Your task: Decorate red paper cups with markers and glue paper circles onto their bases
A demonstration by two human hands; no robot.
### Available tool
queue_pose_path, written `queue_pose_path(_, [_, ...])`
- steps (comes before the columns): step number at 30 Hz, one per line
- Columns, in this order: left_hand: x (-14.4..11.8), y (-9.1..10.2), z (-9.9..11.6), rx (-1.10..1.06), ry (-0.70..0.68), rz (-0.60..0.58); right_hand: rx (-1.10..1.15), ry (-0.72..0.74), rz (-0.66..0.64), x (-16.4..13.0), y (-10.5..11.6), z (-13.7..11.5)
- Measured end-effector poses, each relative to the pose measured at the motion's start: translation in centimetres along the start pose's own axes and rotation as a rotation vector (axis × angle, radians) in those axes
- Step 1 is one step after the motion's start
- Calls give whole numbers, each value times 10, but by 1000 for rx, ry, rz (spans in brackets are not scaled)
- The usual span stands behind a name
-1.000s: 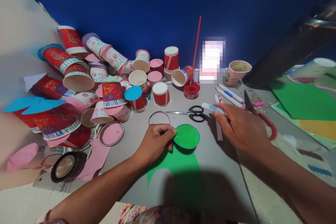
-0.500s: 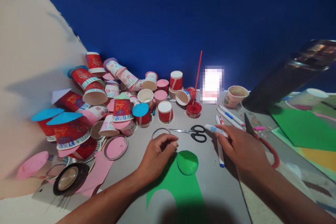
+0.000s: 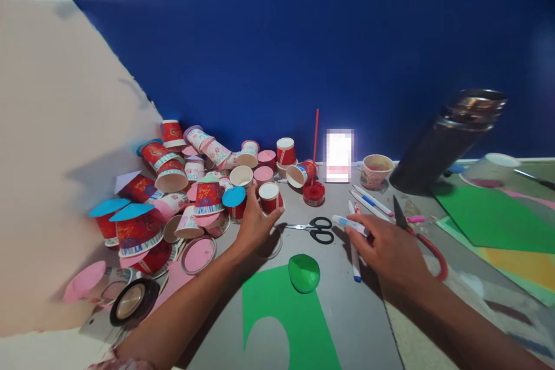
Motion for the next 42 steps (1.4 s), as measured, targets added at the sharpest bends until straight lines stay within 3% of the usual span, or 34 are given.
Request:
queue_pose_path(4, [10,-5,-9,-115,65,36,156,-81,-40,1,-1,1])
queue_pose_path(10, [-1,-14,-9,-716,353,-272,586,-354,-30,-1,0,3])
queue_pose_path(16, [-19,-21,2,-806,429,-384,883,-467,24,4,3,11])
queue_pose_path(18, [-21,-18,9,-722,371,-429,1012,-501,61,9,8,12])
queue_pose_path(20, [-22,-12,19,-499,233,-464,1070,-499,73,15,17,6])
queue_pose_path(24, [-23,-3,35,-98,23,-536,883,-348,-5,32,40,-24])
queue_pose_path(28, [-28,-2,43,-10,-1,-626,686,-80,-72,49,52,-66])
queue_pose_path(32, [-33,-2,47,54,-60,-690,594,100,-143,60,47,-91])
queue_pose_path(35, [-37,-2,48,70,-118,-742,551,132,-108,68,46,-93])
queue_pose_path(39, [-38,-2,46,95,-117,-741,564,64,-5,74,51,-85])
queue_pose_path(42, [-38,-3,45,91,-109,-754,560,88,-17,72,53,-85])
Point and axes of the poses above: each hand's wrist, its own x-axis towards the middle knuckle, its own y-axis out of the back of the hand, z = x × y, the point moved 4 cm from there along x, towards the middle knuckle, and after that the axes turned 6 degrees about y, right-handed, at the moved point
